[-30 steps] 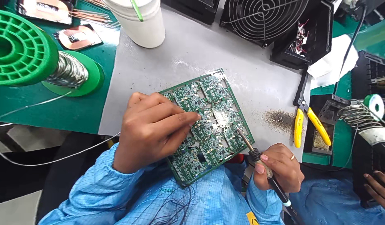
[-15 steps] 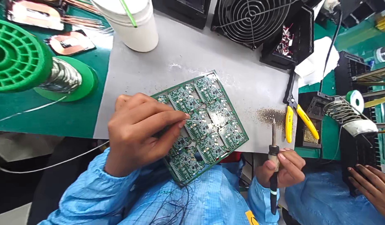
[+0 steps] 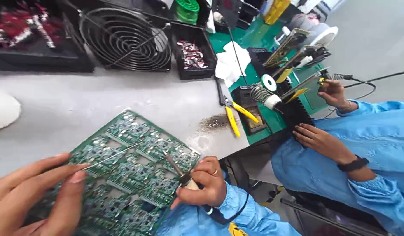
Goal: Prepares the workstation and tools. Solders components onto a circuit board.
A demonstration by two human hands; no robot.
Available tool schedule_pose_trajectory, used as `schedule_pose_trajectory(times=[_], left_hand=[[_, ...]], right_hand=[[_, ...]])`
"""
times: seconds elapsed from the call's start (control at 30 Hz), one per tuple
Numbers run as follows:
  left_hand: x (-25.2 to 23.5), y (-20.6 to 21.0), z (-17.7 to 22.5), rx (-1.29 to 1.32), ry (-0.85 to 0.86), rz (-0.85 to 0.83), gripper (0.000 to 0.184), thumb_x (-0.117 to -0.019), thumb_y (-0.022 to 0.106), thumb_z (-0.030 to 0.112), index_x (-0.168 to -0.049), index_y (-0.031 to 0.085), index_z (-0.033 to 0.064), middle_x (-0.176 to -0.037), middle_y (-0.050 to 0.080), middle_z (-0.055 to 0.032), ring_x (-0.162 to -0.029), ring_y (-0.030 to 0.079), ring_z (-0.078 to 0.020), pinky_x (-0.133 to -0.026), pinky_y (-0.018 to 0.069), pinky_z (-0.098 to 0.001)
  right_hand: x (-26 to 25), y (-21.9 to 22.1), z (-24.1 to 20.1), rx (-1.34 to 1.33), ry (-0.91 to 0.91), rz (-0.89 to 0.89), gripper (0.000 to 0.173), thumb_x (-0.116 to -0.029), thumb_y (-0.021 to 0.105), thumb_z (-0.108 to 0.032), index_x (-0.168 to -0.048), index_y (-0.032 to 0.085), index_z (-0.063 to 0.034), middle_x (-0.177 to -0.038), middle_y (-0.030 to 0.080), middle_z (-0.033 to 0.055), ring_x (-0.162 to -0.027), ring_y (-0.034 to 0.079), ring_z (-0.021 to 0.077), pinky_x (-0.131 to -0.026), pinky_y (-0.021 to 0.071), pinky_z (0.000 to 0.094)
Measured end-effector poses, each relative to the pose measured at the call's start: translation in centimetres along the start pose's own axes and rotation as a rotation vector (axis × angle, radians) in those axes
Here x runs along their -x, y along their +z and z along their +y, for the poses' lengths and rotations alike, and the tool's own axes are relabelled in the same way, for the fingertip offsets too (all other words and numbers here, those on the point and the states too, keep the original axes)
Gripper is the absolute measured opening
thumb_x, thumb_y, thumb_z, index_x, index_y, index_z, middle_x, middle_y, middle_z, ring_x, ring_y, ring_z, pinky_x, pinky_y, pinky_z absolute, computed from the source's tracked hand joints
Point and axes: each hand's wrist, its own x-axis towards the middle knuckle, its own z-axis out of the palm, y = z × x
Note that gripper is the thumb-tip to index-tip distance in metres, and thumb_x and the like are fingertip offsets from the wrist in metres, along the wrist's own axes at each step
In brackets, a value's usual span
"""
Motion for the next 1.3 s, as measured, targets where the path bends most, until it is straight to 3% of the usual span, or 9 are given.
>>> schedule_pose_trajectory(times=[0.23, 0.37, 0.5, 0.57, 0.63, 0.73, 0.97, 1.17, 1.3], left_hand=[[-0.6, -0.9, -0.2, 0.175, 0.143, -0.114, 0.027, -0.1032, 0.056, 0.009, -0.096, 0.064, -0.0163, -0.114, 0.063, -0.0393, -0.126, 0.058, -0.0327, -0.111, 0.0411, -0.0309], [-0.9, -0.7, -0.3, 0.131, 0.124, -0.209, 0.03, -0.1045, 0.055, 0.015, -0.097, 0.067, -0.0121, -0.122, 0.062, -0.0401, -0.133, 0.053, -0.0405, -0.115, 0.0363, -0.0393], [-0.3, -0.1, -0.4, 0.015, 0.102, -0.083, 0.034, -0.1058, 0.053, 0.029, -0.1, 0.069, -0.0003, -0.13, 0.066, -0.028, -0.14, 0.048, -0.043, -0.117, 0.0306, -0.0534], [-0.1, 0.3, 0.1, -0.042, 0.106, 0.01, 0.033, -0.1051, 0.054, 0.03, -0.101, 0.072, 0.0023, -0.127, 0.067, -0.0279, -0.135, 0.051, -0.0469, -0.112, 0.0342, -0.058], [0.2, 0.5, 0.6, -0.058, 0.11, 0.069, 0.027, -0.1047, 0.057, 0.026, -0.102, 0.074, 0.0044, -0.122, 0.069, -0.0255, -0.122, 0.061, -0.0374, -0.105, 0.044, -0.0477], [0.5, 0.9, 0.7, -0.062, 0.142, 0.103, 0.02, -0.1034, 0.061, 0.024, -0.102, 0.077, 0.0121, -0.113, 0.073, -0.0173, -0.091, 0.065, -0.0249, -0.079, 0.0451, -0.0401], [0.8, 0.4, 0.6, -0.019, 0.128, 0.139, 0.02, -0.0979, 0.06, 0.024, -0.089, 0.076, 0.0157, -0.107, 0.075, -0.0047, -0.106, 0.06, -0.0182, -0.091, 0.0373, -0.0393], [0.6, 0.3, 0.6, -0.033, 0.119, 0.105, 0.021, -0.0953, 0.059, 0.022, -0.083, 0.075, 0.0152, -0.109, 0.074, -0.0059, -0.105, 0.058, -0.0196, -0.088, 0.0351, -0.0405], [0.6, 0.3, 0.7, -0.046, 0.118, 0.094, 0.021, -0.0947, 0.058, 0.021, -0.082, 0.073, 0.0144, -0.111, 0.074, -0.0074, -0.106, 0.058, -0.0206, -0.088, 0.0347, -0.0409]], right_hand=[[-0.3, -1.3, 1.2, 0.027, 0.014, 0.067, 0.027, -0.086, 0.081, -0.044, -0.094, 0.071, -0.0205, -0.093, 0.056, -0.0007, -0.099, 0.056, 0.0122, -0.099, 0.0418, 0.0295], [-0.2, -1.6, 2.0, 0.075, 0.007, 0.057, 0.028, -0.0847, 0.083, -0.044, -0.096, 0.072, -0.0207, -0.09, 0.058, -0.0007, -0.099, 0.057, 0.0124, -0.102, 0.0409, 0.0309], [0.1, -1.1, 1.5, 0.051, 0.024, 0.025, 0.029, -0.0872, 0.08, -0.047, -0.098, 0.071, -0.0214, -0.091, 0.059, -0.0009, -0.101, 0.057, 0.0127, -0.104, 0.0403, 0.0318], [0.3, -1.4, 1.3, 0.02, 0.063, -0.011, 0.036, -0.094, 0.067, -0.057, -0.105, 0.071, -0.0232, -0.095, 0.061, -0.0027, -0.106, 0.058, 0.011, -0.106, 0.0399, 0.0322], [0.2, -2.0, 1.6, -0.059, 0.101, -0.038, 0.041, -0.1043, 0.047, -0.057, -0.115, 0.07, -0.0241, -0.1, 0.06, -0.0045, -0.109, 0.057, 0.0083, -0.108, 0.0374, 0.0312], [-0.1, -2.4, 2.0, -0.179, 0.14, -0.022, 0.034, -0.1066, 0.044, -0.049, -0.124, 0.062, -0.0245, -0.104, 0.057, -0.0066, -0.109, 0.055, 0.0051, -0.107, 0.0384, 0.0277], [-2.7, -3.6, 3.0, -0.336, 0.033, -0.093, 0.023, -0.0976, 0.064, -0.038, -0.112, 0.061, -0.0206, -0.095, 0.06, -0.0071, -0.097, 0.058, 0.0056, -0.106, 0.0374, 0.0325], [-3.3, -2.2, 3.4, -0.376, -0.004, -0.104, 0.02, -0.0999, 0.06, -0.035, -0.097, 0.061, -0.0153, -0.083, 0.059, -0.0041, -0.08, 0.055, 0.0072, -0.078, 0.0433, 0.0228], [-2.9, -2.3, 3.2, -0.371, 0.006, -0.116, 0.02, -0.1, 0.059, -0.034, -0.096, 0.061, -0.014, -0.081, 0.058, -0.0035, -0.078, 0.055, 0.0068, -0.074, 0.044, 0.0207]])
